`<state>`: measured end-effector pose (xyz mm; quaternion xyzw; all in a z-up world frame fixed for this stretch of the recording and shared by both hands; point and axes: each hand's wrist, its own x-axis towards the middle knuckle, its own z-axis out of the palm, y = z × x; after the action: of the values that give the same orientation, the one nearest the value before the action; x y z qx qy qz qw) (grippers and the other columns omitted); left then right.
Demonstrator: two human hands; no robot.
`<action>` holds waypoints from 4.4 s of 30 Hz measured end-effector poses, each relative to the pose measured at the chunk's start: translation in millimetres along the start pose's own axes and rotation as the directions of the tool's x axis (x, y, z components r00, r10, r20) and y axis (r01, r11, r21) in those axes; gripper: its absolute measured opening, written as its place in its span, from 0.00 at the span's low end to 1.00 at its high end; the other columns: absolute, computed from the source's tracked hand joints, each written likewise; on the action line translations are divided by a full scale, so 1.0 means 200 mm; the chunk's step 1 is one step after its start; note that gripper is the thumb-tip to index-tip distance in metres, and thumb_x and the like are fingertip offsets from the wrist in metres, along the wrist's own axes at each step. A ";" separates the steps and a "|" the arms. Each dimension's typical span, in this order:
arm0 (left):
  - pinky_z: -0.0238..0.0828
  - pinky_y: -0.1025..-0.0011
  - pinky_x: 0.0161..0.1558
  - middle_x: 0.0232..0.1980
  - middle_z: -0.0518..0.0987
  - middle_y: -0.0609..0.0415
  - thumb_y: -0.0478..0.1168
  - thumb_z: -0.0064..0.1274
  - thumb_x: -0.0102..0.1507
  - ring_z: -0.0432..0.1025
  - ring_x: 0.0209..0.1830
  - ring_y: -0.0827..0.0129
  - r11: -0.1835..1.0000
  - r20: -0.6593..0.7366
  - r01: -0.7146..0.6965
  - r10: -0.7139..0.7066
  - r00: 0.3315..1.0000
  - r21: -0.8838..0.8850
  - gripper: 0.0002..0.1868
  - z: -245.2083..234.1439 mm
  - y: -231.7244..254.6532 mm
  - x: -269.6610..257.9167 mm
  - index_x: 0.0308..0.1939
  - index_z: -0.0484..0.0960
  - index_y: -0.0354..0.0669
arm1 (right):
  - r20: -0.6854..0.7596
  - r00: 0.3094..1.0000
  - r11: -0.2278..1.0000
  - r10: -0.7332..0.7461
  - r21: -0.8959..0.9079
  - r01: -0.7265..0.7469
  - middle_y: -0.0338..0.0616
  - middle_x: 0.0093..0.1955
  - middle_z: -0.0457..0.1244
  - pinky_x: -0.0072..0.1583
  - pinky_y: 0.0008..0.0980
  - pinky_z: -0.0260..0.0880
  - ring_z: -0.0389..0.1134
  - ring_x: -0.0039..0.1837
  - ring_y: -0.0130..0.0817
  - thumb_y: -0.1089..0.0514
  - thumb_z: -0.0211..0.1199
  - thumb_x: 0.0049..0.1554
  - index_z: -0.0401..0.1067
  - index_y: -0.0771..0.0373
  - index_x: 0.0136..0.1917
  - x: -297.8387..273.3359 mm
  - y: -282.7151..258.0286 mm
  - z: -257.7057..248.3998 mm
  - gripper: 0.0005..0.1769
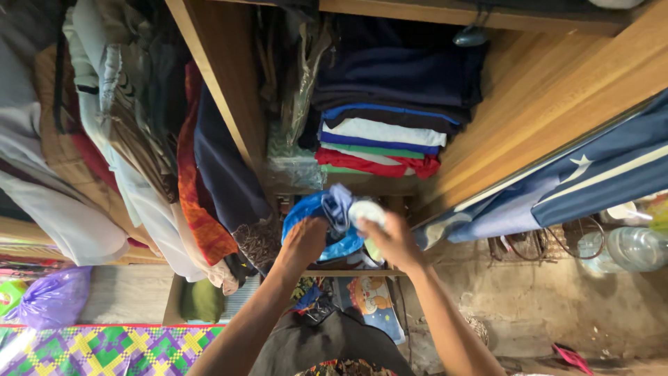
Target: The person organizes items inside a wooden wardrobe. They handle a blue plastic bag, a small white container, a black strap, a packaged item, and a white paper, placing them into a lower shelf or drawer.
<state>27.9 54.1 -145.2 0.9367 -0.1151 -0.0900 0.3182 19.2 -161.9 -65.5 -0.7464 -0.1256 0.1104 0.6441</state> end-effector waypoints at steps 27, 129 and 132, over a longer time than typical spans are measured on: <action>0.74 0.55 0.34 0.32 0.81 0.38 0.37 0.54 0.63 0.78 0.34 0.43 0.920 -0.376 -0.280 0.165 0.912 -0.275 0.14 -0.72 0.21 -0.20 0.48 0.69 0.34 | 0.041 0.995 0.756 0.095 -0.654 -0.045 0.55 0.46 0.71 0.46 0.48 0.73 0.73 0.48 0.52 0.48 0.62 0.60 0.77 0.59 0.56 0.06 -0.10 0.17 0.17; 0.67 0.76 0.35 0.35 0.75 0.59 0.33 0.41 0.67 0.67 0.31 0.76 0.268 -0.164 -0.141 -0.063 0.985 -0.953 0.17 -0.43 0.31 -0.27 0.59 0.76 0.41 | -0.218 0.949 0.934 0.229 0.324 -0.151 0.44 0.51 0.70 0.44 0.31 0.69 0.68 0.46 0.29 0.47 0.54 0.64 0.72 0.62 0.67 0.09 -0.27 0.19 0.24; 0.67 0.76 0.36 0.34 0.74 0.59 0.36 0.39 0.71 0.67 0.32 0.76 0.252 -0.156 -0.135 -0.066 0.986 -0.958 0.18 -0.36 0.34 -0.23 0.62 0.76 0.36 | -0.205 0.979 0.999 -0.004 0.033 0.011 0.44 0.56 0.71 0.55 0.26 0.69 0.67 0.54 0.24 0.50 0.54 0.67 0.71 0.65 0.70 0.06 -0.26 0.23 0.24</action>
<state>-9.2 55.0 -43.3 0.5474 -0.0299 -0.0572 0.8344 12.6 -108.5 -20.9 -0.7424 -0.0595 0.0328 0.6665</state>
